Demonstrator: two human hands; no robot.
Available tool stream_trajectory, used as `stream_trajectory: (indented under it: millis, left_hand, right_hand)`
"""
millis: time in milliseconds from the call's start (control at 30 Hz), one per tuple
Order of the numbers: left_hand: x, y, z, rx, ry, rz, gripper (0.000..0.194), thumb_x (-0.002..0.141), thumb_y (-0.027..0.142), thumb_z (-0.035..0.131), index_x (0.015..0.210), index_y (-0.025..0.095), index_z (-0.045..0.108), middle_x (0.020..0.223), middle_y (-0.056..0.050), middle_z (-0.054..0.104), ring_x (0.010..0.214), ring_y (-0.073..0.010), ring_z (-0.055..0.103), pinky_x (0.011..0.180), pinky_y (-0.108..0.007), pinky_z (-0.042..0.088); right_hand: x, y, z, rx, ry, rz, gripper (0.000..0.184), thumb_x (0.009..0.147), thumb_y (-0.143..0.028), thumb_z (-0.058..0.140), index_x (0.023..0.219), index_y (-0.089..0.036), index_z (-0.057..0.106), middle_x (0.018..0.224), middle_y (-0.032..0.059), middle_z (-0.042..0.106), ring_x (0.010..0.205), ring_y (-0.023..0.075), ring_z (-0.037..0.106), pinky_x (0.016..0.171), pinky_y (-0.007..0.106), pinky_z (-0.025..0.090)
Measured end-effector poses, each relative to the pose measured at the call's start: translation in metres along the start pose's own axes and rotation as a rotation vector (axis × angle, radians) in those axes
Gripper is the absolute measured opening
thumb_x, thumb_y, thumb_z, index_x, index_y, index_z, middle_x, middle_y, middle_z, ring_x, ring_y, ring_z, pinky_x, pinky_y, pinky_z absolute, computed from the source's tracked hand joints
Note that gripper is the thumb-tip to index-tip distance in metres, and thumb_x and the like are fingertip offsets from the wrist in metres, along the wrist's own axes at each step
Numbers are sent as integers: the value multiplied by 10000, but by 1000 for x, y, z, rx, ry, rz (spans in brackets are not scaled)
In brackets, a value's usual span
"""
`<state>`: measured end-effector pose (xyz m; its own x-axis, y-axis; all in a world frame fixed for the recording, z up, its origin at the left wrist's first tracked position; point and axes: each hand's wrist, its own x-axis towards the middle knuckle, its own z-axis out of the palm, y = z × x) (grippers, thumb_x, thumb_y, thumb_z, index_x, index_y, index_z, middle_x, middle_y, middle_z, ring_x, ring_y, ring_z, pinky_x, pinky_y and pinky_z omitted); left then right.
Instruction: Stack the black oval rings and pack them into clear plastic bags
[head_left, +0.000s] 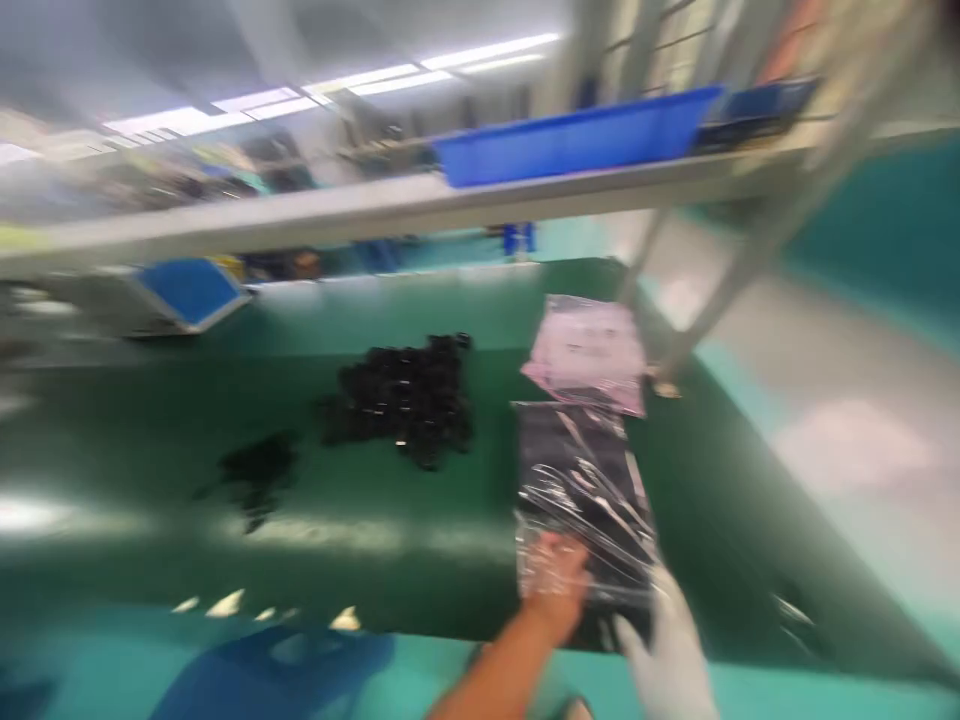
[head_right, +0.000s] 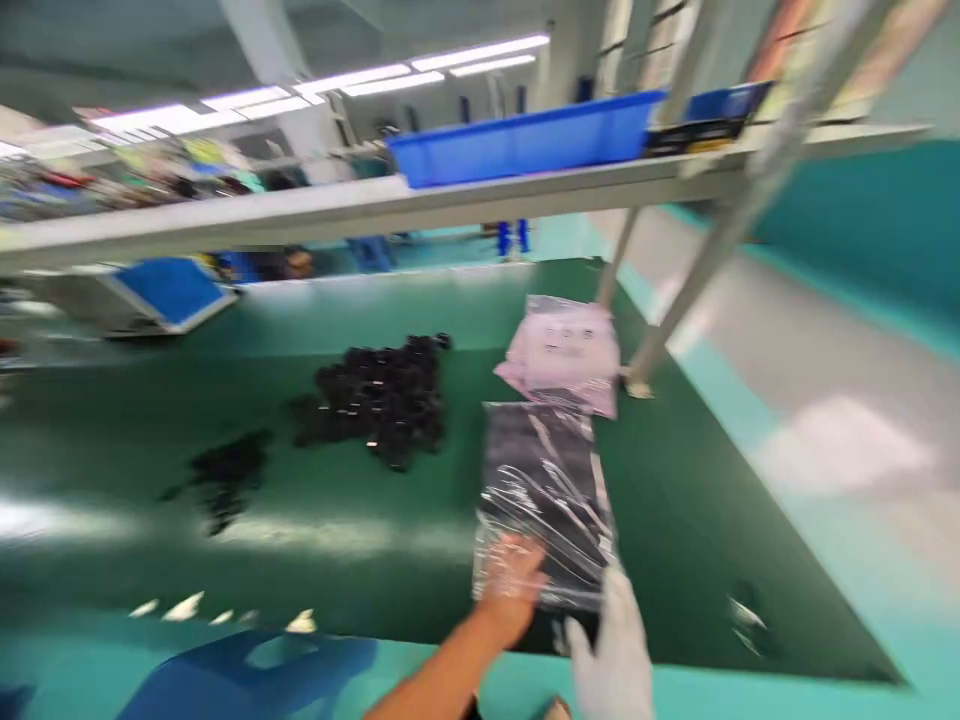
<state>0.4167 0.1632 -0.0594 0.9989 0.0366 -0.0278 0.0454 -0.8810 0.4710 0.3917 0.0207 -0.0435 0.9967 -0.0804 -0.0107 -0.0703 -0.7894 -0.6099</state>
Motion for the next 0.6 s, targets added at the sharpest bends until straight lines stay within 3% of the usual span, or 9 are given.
stream_trajectory:
  millis: [67, 133, 267, 367, 600]
  left_hand:
    - [3, 17, 15, -85, -53, 124, 324, 791, 193, 497, 1101, 271, 554, 1166, -8, 561, 1087, -203, 456, 920, -412, 399]
    - [8, 15, 17, -104, -45, 159, 383, 800, 176, 442, 1163, 269, 519, 1175, -17, 558, 1093, -213, 445, 916, -431, 393]
    - [13, 4, 11, -66, -13, 159, 415, 815, 208, 399, 1221, 250, 470, 1113, -37, 585, 1040, -208, 478, 869, -405, 412]
    - [15, 11, 11, -14, 4, 223, 406, 802, 182, 404, 1192, 240, 500, 1089, -27, 608, 1047, -221, 475, 870, -404, 403]
    - [15, 24, 23, 69, 103, 91, 320, 781, 195, 436, 1073, 213, 565, 1175, -66, 542, 1062, -251, 491, 861, -436, 412]
  right_hand:
    - [3, 22, -4, -16, 14, 14, 615, 744, -196, 510, 1317, -178, 290, 1380, 74, 306, 1265, 229, 298, 1034, 373, 311]
    - [3, 32, -1, 52, 50, 51, 618, 770, -209, 434, 1343, -142, 210, 1396, 91, 273, 1276, 217, 287, 1041, 367, 296]
    - [-3, 31, 0, 110, 48, 29, 628, 769, -184, 402, 1350, -148, 167, 1408, 99, 232, 1294, 205, 249, 1047, 374, 276]
    - [-5, 27, -5, 111, -24, 9, 631, 761, -137, 383, 1353, -211, 176, 1437, 59, 157, 1314, 197, 193, 1052, 379, 266]
    - [2, 27, -9, 129, -38, 107, 654, 736, -110, 379, 1356, -210, 196, 1395, 90, 186, 1295, 210, 241, 1034, 366, 293]
